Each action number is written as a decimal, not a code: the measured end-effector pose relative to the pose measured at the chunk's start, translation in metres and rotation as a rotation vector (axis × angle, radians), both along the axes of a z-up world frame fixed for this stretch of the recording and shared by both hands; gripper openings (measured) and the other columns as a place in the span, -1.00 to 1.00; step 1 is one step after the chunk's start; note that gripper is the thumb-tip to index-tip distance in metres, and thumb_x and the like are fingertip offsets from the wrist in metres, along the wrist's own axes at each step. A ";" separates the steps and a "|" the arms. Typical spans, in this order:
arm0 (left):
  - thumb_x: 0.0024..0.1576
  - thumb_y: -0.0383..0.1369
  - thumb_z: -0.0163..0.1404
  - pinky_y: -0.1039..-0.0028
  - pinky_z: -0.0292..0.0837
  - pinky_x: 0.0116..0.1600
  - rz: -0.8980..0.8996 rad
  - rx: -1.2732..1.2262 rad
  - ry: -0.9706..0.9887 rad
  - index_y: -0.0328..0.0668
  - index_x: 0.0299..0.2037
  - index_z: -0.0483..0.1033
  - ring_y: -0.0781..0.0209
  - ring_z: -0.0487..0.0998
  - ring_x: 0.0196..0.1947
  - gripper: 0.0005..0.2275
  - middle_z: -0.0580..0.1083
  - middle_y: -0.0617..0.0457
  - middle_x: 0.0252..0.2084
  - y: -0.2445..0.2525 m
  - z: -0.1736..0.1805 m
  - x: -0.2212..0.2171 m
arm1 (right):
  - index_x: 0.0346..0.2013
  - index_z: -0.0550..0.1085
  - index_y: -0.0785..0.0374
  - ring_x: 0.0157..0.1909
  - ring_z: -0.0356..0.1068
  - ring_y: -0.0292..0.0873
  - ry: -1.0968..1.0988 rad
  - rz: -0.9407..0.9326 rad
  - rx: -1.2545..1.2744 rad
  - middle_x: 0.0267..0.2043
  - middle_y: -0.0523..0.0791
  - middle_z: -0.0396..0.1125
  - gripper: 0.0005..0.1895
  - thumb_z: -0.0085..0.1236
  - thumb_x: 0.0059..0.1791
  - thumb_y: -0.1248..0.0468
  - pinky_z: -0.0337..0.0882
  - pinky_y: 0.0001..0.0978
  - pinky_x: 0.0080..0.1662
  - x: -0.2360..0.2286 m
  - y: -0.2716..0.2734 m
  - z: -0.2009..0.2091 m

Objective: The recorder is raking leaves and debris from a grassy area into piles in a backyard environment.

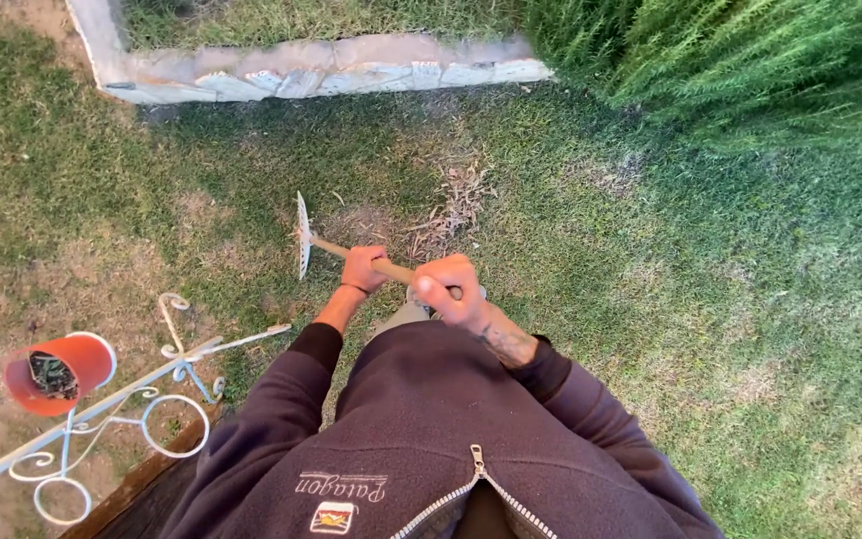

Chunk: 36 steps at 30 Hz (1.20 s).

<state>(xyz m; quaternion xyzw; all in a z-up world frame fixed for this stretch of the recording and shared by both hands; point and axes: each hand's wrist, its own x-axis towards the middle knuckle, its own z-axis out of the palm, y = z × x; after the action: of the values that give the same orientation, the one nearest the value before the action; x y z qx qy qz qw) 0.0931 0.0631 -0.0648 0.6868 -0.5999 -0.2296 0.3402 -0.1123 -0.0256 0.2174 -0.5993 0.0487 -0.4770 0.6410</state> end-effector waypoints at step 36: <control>-0.17 -0.30 0.12 0.39 0.45 -0.34 -0.468 -0.114 0.218 0.12 -0.66 0.34 0.03 0.54 -0.57 -0.83 0.41 0.21 -0.70 -0.147 0.097 -0.312 | -0.81 0.15 0.12 -0.72 -0.11 -0.19 0.342 -0.478 -0.076 -0.79 -0.19 -0.02 -0.50 -0.07 0.02 0.44 0.01 -0.47 -0.65 -0.229 -0.026 0.180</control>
<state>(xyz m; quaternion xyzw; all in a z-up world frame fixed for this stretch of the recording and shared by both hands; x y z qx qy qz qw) -0.2185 -0.0840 0.0324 0.4805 -0.7141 -0.3404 0.3785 -0.3416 -0.0514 0.3973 -0.6661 0.2780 -0.5081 0.4700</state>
